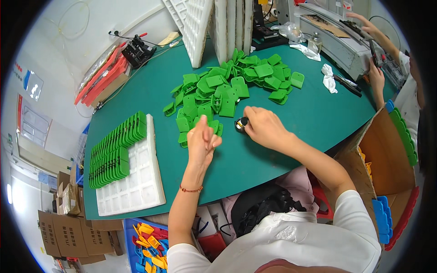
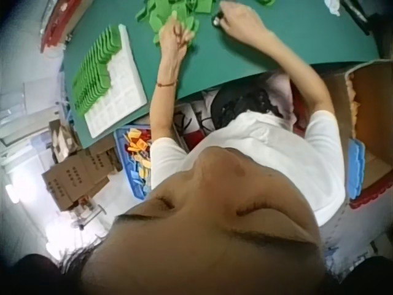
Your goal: Assembling green plastic casings onto small black electronic components at a workbench.
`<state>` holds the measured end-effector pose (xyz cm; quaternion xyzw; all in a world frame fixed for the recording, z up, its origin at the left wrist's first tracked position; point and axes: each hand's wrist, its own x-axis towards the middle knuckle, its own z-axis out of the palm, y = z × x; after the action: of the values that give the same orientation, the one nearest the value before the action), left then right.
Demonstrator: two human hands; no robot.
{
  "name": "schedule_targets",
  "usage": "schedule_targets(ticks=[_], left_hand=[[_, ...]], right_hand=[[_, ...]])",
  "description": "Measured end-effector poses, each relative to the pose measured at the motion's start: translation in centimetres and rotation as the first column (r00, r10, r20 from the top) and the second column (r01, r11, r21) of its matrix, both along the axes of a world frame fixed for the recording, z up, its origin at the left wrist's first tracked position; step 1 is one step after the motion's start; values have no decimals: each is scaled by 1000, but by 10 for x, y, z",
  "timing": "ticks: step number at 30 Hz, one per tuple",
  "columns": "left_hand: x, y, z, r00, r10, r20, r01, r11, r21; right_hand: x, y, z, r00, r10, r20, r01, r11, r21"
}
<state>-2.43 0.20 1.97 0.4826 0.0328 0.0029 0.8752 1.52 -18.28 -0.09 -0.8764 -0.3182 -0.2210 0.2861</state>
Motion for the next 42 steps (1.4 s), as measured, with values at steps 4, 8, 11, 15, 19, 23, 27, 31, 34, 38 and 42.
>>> schedule_targets(ticks=[4,8,11,15,19,23,27,31,34,38,42], left_hand=[[-7,5,-4,904,-339,-261,424,623,658],[-12,-6,-21,899,-394,-190,402,573,714],[-1,-8,-19,943,-327,-66,309,782,541],[11,-12,-10,945,-327,-8,323,931,170],[23,-11,-18,922,-384,40,386,921,-46],[27,-3,-20,910,-415,-15,404,892,-203],[24,-4,-19,951,-309,-14,302,939,-167],[22,-6,-20,970,-240,19,241,966,-91],[20,-4,-26,974,-217,58,220,974,-52],[19,-8,-27,972,-219,82,216,975,51],[18,-6,-28,971,-191,146,175,977,120]], right_hand=[[16,-1,24,933,106,-344,-61,988,141],[23,-4,44,767,277,-578,-92,940,328],[27,-2,49,665,374,-647,-93,900,425],[32,-1,50,617,407,-674,-59,877,476],[48,0,34,637,439,-634,-80,855,512],[55,-5,31,452,523,-723,-34,820,572],[59,-8,20,306,659,-687,23,716,698],[51,-4,15,275,712,-646,79,653,753],[49,-3,9,309,727,-613,18,640,768],[46,-5,7,366,700,-613,22,652,758],[42,0,3,366,709,-603,24,640,768]])
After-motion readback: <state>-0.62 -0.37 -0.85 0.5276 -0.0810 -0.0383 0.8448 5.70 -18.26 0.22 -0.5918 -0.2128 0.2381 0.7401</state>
